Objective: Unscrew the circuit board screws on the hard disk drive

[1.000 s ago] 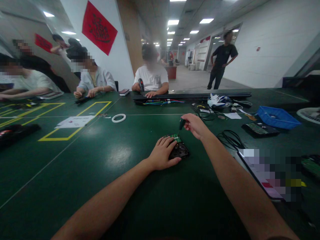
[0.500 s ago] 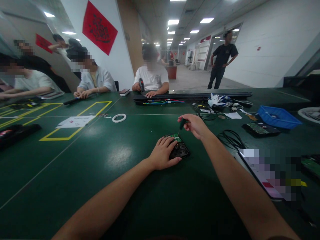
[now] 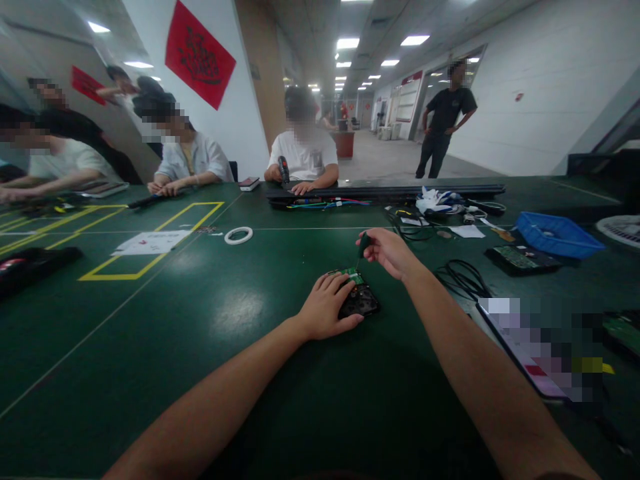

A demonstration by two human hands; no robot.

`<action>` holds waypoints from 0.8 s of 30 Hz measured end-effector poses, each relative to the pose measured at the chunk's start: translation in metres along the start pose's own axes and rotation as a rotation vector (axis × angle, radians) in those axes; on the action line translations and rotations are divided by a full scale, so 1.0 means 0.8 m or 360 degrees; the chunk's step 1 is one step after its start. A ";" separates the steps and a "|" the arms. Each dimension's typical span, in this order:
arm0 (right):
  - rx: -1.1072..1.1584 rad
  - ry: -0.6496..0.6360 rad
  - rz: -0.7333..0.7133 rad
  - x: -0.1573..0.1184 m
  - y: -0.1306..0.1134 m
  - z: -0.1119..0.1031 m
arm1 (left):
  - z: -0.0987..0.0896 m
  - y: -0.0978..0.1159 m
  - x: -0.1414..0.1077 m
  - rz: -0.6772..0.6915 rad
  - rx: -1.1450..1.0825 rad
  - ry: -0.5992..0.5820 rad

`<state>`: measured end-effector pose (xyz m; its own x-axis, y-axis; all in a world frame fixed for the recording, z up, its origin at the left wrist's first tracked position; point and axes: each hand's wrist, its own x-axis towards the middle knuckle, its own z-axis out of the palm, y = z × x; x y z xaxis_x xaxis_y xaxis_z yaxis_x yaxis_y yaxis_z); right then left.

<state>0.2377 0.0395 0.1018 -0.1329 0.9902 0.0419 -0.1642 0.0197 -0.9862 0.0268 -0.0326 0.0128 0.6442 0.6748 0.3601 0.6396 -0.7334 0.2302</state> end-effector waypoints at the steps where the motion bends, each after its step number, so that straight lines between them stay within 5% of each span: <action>1: -0.0016 0.0007 0.0005 0.000 0.000 0.000 | 0.000 0.000 0.000 0.0001 -0.0002 0.0002; 24: 0.0013 0.0041 0.0144 -0.004 -0.008 0.003 | -0.004 0.001 0.000 0.0017 -0.0036 0.0027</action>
<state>0.2371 0.0360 0.1086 -0.1222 0.9912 -0.0514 -0.1608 -0.0709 -0.9844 0.0259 -0.0339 0.0160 0.6436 0.6657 0.3776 0.6232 -0.7422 0.2464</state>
